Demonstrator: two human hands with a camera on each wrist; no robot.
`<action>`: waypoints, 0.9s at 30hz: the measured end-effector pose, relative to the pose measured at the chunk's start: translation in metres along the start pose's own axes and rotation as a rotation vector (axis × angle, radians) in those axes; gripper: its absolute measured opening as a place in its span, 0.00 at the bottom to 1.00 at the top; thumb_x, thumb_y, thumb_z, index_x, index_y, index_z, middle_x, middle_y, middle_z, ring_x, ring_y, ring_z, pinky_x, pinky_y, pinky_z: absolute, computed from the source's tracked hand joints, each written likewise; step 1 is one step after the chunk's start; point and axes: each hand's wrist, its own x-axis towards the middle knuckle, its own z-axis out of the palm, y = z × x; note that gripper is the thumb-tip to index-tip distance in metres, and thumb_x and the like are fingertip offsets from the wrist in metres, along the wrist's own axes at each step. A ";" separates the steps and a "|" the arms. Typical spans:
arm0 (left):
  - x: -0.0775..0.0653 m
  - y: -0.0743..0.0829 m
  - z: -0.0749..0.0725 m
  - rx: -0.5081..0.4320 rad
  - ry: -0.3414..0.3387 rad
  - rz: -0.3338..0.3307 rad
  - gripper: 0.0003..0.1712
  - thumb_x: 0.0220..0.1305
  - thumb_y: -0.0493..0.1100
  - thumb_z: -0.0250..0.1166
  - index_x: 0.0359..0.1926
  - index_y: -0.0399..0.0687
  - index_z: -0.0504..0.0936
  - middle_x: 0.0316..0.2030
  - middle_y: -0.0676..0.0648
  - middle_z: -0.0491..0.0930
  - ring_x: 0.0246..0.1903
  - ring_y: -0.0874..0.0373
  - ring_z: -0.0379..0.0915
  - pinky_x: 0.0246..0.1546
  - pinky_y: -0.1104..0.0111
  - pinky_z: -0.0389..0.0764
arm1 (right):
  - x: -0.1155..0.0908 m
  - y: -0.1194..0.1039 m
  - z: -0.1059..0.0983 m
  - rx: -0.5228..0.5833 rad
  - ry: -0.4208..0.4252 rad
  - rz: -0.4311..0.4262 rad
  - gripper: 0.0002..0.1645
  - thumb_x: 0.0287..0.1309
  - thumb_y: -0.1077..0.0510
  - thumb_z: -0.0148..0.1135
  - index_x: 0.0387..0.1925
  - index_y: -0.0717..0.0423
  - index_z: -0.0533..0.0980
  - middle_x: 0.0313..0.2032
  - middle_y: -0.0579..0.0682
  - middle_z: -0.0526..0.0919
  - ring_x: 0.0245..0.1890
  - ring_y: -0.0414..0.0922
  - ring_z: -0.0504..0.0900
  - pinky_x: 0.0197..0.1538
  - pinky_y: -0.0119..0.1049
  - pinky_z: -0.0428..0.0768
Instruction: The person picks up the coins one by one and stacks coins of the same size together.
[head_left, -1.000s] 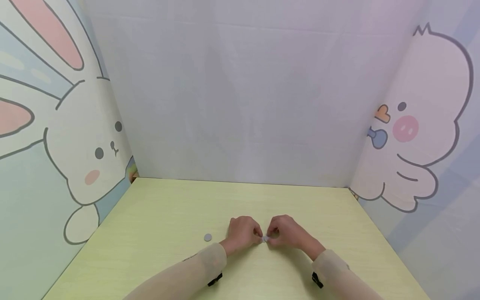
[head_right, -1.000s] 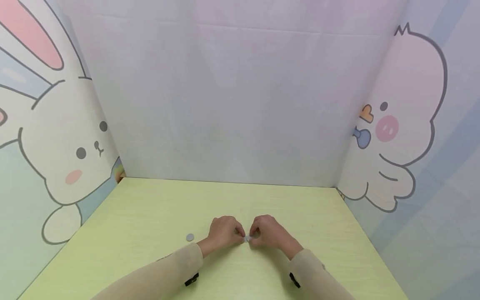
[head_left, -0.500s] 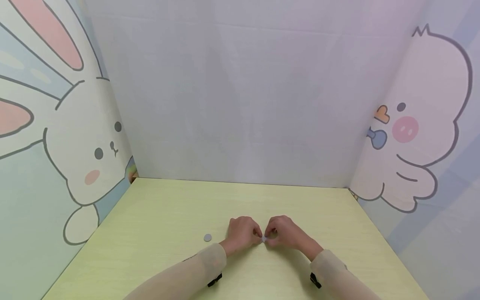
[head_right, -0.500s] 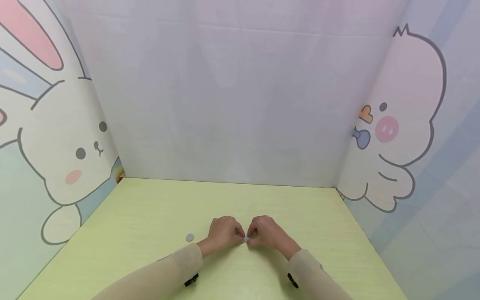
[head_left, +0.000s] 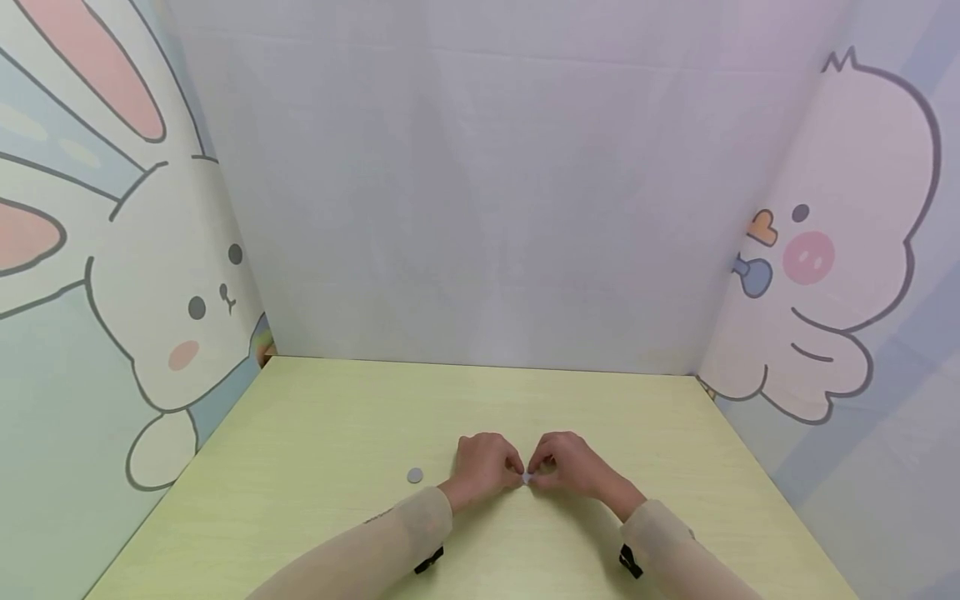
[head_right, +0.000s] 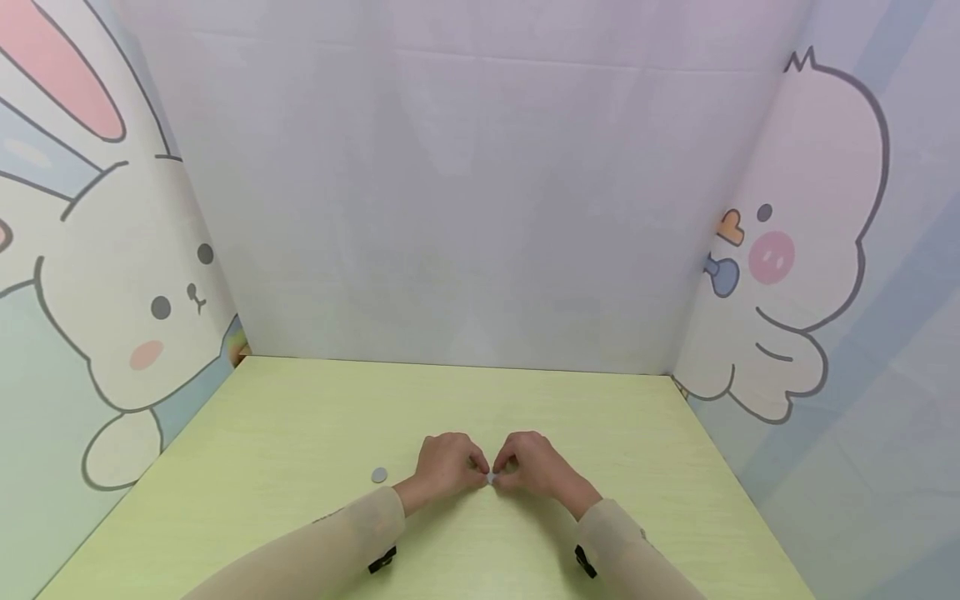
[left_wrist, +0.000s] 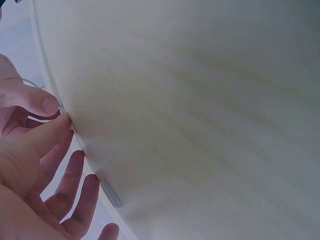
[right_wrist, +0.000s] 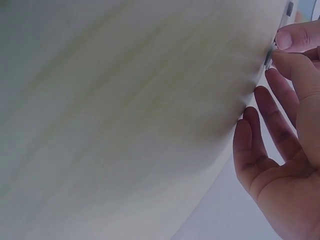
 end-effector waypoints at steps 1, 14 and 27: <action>0.000 0.000 0.000 -0.001 -0.002 0.001 0.06 0.53 0.45 0.85 0.26 0.59 0.94 0.28 0.63 0.89 0.34 0.65 0.79 0.43 0.52 0.72 | 0.000 0.000 0.000 0.009 -0.003 0.012 0.05 0.54 0.61 0.81 0.31 0.47 0.91 0.32 0.38 0.87 0.34 0.36 0.82 0.42 0.31 0.79; 0.002 -0.006 0.006 -0.009 0.018 -0.004 0.06 0.51 0.47 0.85 0.25 0.61 0.94 0.26 0.65 0.87 0.32 0.69 0.76 0.41 0.56 0.69 | -0.008 0.001 -0.004 0.151 -0.011 0.157 0.05 0.58 0.61 0.79 0.37 0.49 0.91 0.36 0.41 0.89 0.39 0.42 0.85 0.44 0.34 0.83; -0.003 0.003 -0.009 -0.022 -0.037 -0.030 0.06 0.54 0.44 0.85 0.27 0.60 0.94 0.30 0.62 0.89 0.37 0.65 0.80 0.45 0.53 0.70 | -0.015 -0.008 -0.001 0.165 0.022 0.210 0.05 0.54 0.61 0.82 0.33 0.49 0.92 0.33 0.43 0.86 0.34 0.43 0.79 0.37 0.29 0.74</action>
